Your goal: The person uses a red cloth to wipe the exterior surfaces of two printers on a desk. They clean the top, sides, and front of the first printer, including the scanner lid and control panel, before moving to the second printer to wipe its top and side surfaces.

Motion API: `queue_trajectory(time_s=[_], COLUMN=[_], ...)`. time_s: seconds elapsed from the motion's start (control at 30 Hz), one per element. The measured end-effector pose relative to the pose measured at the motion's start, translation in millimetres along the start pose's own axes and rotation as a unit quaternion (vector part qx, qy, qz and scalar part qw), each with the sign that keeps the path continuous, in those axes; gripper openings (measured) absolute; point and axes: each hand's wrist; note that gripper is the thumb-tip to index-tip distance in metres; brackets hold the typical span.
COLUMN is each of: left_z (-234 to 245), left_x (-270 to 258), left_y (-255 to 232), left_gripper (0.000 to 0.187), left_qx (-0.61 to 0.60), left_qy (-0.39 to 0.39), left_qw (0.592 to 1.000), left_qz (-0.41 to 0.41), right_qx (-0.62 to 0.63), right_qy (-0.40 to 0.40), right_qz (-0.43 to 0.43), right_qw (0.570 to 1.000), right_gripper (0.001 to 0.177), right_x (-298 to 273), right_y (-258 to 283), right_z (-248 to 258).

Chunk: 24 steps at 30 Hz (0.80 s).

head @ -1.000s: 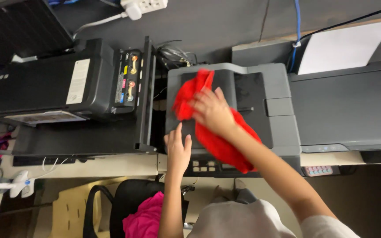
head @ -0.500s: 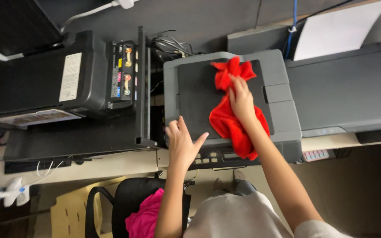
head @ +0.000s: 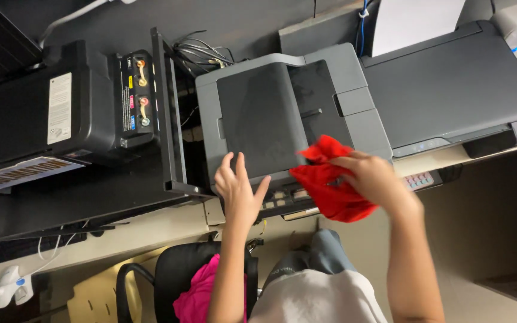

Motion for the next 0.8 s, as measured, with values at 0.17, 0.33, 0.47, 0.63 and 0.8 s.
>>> queue_trajectory(time_s=[0.17,0.33,0.47,0.63,0.8], left_z=[-5,-10,-39,-45,-34], left_x=[-9,-1,7,24,14], left_y=[-21,-65,-81,-86,-83], left_gripper=[0.069,0.063,0.045,0.028,0.026], left_qx=[-0.014,-0.030,-0.071,-0.119,-0.184], left_qy=[-0.002,0.023,0.007,-0.010,-0.042], left_qw=[1.000,0.997,0.988,0.985,0.966], left_qz=[-0.025,-0.070,-0.135,-0.128,-0.177], right_qx=[-0.113,-0.131,-0.089,0.012,0.124], right_qy=[-0.057,-0.103,-0.117,-0.189,-0.194], right_qz=[-0.017,-0.022,0.001,0.028,0.095], right_qw=[0.992,0.986,0.989,0.982,0.969], right_gripper=[0.042,0.030,0.038,0.041,0.045], right_x=[-11,-7,6,29,39], right_y=[-4,5,13,6,0], right_z=[73,112,129,132,125])
Point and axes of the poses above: each hand's wrist, its own x-axis towards the middle knuckle, its own z-axis out of the back of the hand, y = z × x, and after that the axes turned 5 degrees about -y, right-handed
